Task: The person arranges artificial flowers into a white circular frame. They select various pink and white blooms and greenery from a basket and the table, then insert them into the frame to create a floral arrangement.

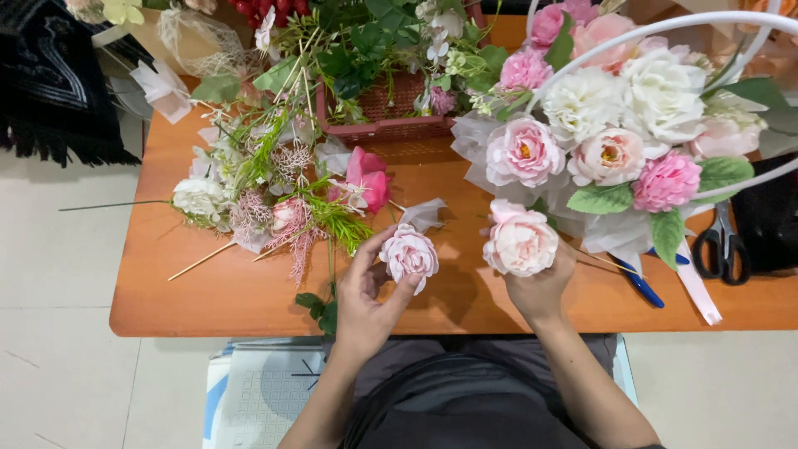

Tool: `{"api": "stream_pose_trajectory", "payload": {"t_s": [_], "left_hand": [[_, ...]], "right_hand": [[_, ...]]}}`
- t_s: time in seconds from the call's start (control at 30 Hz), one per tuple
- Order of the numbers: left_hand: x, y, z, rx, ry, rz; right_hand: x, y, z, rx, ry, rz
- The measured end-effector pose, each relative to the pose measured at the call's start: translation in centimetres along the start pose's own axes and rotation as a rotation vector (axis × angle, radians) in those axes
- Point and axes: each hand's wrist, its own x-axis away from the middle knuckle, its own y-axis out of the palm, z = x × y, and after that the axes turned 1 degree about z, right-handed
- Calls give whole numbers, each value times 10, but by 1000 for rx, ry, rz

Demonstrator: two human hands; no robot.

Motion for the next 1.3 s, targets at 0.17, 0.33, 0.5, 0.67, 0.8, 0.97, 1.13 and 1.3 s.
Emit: {"api": "stream_pose_trajectory", "payload": {"t_s": [0.17, 0.33, 0.5, 0.67, 0.8, 0.97, 1.13, 1.3], "left_hand": [[0, 0, -6, 111, 5, 27], [7, -21, 4, 130, 110, 190], [27, -61, 8, 4, 284, 527], [31, -86, 7, -100, 376, 706], [20, -114, -26, -435, 503, 598], [6, -108, -23, -656, 436, 351], [1, -115, -35, -675, 334, 214], [-6, -124, -33, -684, 396, 163]], "right_hand": [[16, -19, 28, 161, -96, 73], [17, -34, 6, -221, 97, 8], [17, -51, 13, 363, -148, -3], [-8, -1, 11, 630, -153, -225], [-26, 35, 38, 691, -181, -274], [-44, 65, 28, 691, -53, -492], [-60, 80, 7, 616, -139, -459], [-82, 96, 11, 528, -227, -372]]}}
